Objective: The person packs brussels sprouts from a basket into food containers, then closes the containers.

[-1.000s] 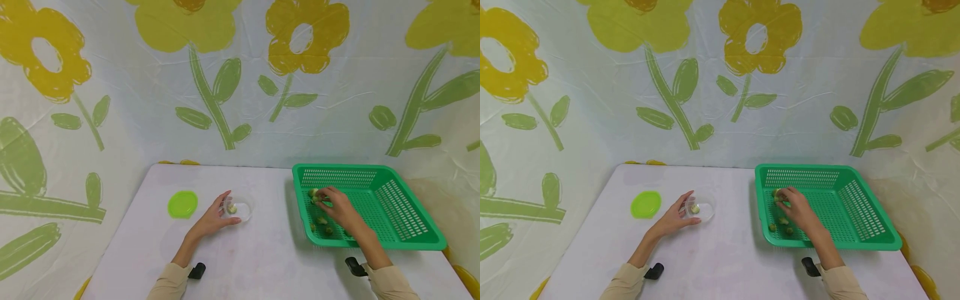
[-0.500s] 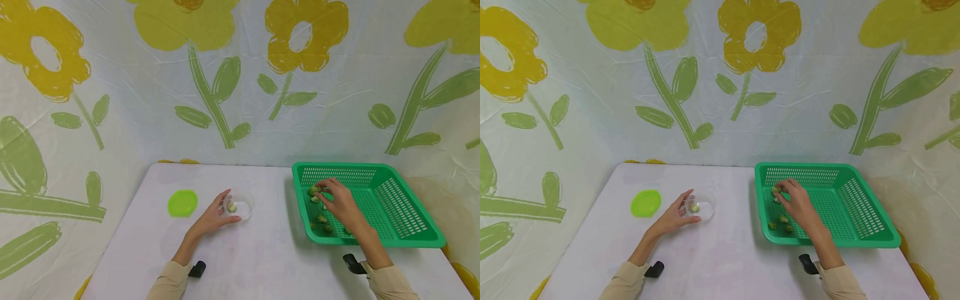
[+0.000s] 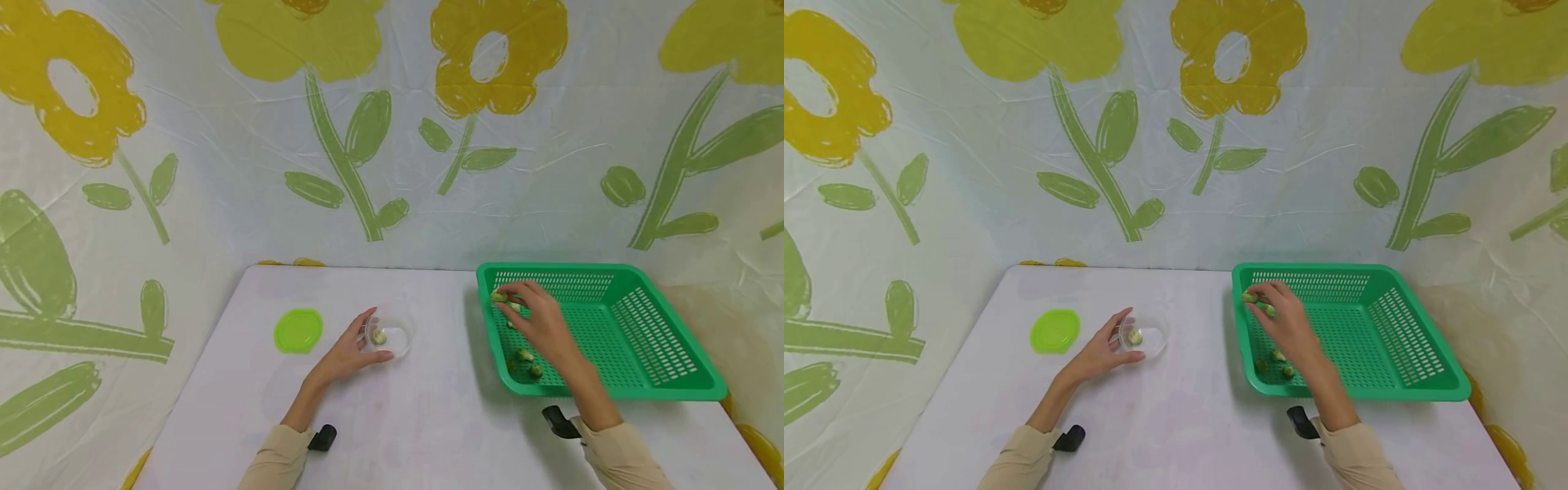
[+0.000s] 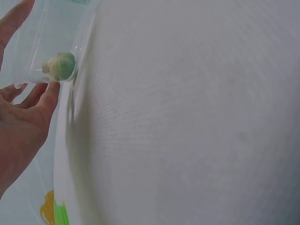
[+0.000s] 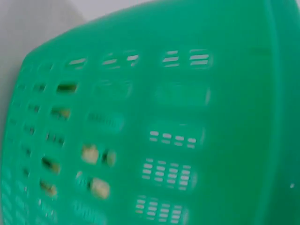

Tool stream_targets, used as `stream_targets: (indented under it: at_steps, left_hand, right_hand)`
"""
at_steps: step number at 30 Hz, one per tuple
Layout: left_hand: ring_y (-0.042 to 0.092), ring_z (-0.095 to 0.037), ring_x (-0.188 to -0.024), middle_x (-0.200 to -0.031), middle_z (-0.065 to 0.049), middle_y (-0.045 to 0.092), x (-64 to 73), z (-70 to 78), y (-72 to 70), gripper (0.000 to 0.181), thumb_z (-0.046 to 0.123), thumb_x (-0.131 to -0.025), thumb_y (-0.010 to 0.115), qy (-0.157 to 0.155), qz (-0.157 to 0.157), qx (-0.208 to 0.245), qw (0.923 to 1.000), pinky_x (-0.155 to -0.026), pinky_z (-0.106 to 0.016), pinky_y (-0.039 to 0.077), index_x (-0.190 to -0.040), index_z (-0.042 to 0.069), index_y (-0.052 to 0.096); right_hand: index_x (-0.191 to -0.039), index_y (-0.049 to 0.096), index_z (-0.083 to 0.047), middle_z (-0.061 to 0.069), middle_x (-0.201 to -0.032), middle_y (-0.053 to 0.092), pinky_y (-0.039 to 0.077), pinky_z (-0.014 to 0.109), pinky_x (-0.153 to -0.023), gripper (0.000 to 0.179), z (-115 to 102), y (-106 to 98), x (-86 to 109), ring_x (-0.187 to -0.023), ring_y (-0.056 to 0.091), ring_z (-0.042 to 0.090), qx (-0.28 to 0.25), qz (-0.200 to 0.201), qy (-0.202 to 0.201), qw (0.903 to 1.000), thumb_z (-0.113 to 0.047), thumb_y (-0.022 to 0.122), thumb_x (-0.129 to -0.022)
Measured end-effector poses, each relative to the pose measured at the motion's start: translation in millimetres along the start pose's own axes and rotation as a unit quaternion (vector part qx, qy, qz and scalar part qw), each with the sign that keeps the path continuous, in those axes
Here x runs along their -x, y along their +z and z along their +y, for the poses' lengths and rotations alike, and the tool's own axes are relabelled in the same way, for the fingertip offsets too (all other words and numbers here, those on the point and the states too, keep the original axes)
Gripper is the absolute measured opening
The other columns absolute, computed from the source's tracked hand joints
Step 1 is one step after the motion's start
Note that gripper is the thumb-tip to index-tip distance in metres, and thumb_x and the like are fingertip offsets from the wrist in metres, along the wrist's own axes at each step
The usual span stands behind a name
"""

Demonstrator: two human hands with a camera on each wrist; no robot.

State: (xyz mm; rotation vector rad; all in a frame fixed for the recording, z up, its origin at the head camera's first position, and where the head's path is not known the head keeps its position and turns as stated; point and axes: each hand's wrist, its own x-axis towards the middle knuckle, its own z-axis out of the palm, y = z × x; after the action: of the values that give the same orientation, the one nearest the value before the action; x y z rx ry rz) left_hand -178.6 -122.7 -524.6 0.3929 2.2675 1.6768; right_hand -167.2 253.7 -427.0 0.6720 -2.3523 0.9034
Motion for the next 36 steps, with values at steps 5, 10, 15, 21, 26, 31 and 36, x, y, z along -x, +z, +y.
stream_targets:
  at_steps: [5, 10, 15, 21, 26, 31, 36]
  left_hand:
    - [0.028, -0.029, -0.152, -0.167, -0.013, 0.025, -0.6, -1.3, -0.2, 0.107, 0.03, -0.083, 0.089, 0.003, -0.001, 0.0, 1.0, -0.122, -0.045, 0.031, -0.165, 0.018, 0.022]
    - [0.028, -0.028, -0.152, -0.167, -0.013, 0.025, -1.9, -2.8, -0.2, 0.106, 0.03, -0.083, 0.089, 0.007, 0.001, 0.002, 1.0, -0.122, -0.045, 0.03, -0.165, 0.02, 0.023]
    - [0.028, -0.028, -0.152, -0.166, -0.014, 0.025, -1.8, -3.7, -0.7, 0.107, 0.03, -0.082, 0.09, 0.007, 0.003, 0.007, 1.0, -0.123, -0.045, 0.029, -0.165, 0.018, 0.023]
    - [0.029, -0.03, -0.151, -0.166, -0.014, 0.026, -1.5, -5.1, -1.2, 0.106, 0.031, -0.082, 0.09, 0.006, 0.002, 0.007, 1.0, -0.122, -0.045, 0.03, -0.164, 0.02, 0.024]
    - [0.028, -0.03, -0.151, -0.166, -0.014, 0.025, -1.1, -6.5, -1.0, 0.106, 0.031, -0.082, 0.09, 0.007, 0.001, 0.006, 1.0, -0.122, -0.046, 0.03, -0.164, 0.019, 0.024]
    - [0.028, -0.027, -0.152, -0.166, -0.013, 0.025, -1.8, -6.3, -0.5, 0.106, 0.032, -0.081, 0.09, 0.007, 0.002, 0.007, 0.9999, -0.122, -0.045, 0.03, -0.164, 0.02, 0.024]
    - [0.028, -0.026, -0.152, -0.166, -0.014, 0.025, -2.4, -5.4, -0.1, 0.107, 0.035, -0.081, 0.09, 0.003, 0.004, 0.002, 1.0, -0.121, -0.046, 0.031, -0.164, 0.019, 0.025]
  right_hand:
    - [-0.107, 0.071, 0.003, 0.015, -0.106, 0.066, 0.057, 0.018, -0.084, 0.034, -5.8, 10.6, -6.2, -0.094, 0.071, 0.031, -0.024, 0.008, 0.0, 0.9997, 0.015, 0.082, -0.077]
    - [-0.108, 0.07, 0.003, 0.015, -0.107, 0.065, 0.058, 0.022, -0.087, 0.03, -14.4, 20.8, -12.3, -0.098, 0.071, 0.033, -0.052, -0.003, 0.02, 0.9984, 0.013, 0.08, -0.082]
    - [-0.11, 0.07, 0.003, 0.015, -0.109, 0.064, 0.055, 0.015, -0.09, 0.028, -21.7, 32.9, -17.5, -0.101, 0.069, 0.032, -0.082, -0.009, 0.024, 0.9963, 0.011, 0.078, -0.085]
    - [-0.106, 0.069, 0.004, 0.016, -0.106, 0.064, 0.059, 0.026, -0.088, 0.029, -31.5, 48.7, -24.4, -0.098, 0.069, 0.032, -0.123, 0.0, 0.002, 0.9924, 0.016, 0.079, -0.081]
    - [-0.104, 0.068, 0.006, 0.018, -0.105, 0.064, 0.06, 0.043, -0.087, 0.028, -41.3, 60.3, -28.3, -0.1, 0.066, 0.031, -0.144, -0.002, -0.001, 0.9896, 0.017, 0.078, -0.081]
    - [-0.104, 0.068, 0.004, 0.016, -0.105, 0.064, 0.061, 0.037, -0.089, 0.027, -47.2, 73.2, -30.4, -0.1, 0.066, 0.029, -0.127, -0.012, 0.003, 0.9918, 0.014, 0.079, -0.082]
    - [-0.106, 0.069, 0.001, 0.012, -0.106, 0.065, 0.061, 0.038, -0.089, 0.025, -51.7, 86.0, -31.2, -0.099, 0.067, 0.026, -0.115, -0.031, 0.008, 0.9928, 0.008, 0.08, -0.084]
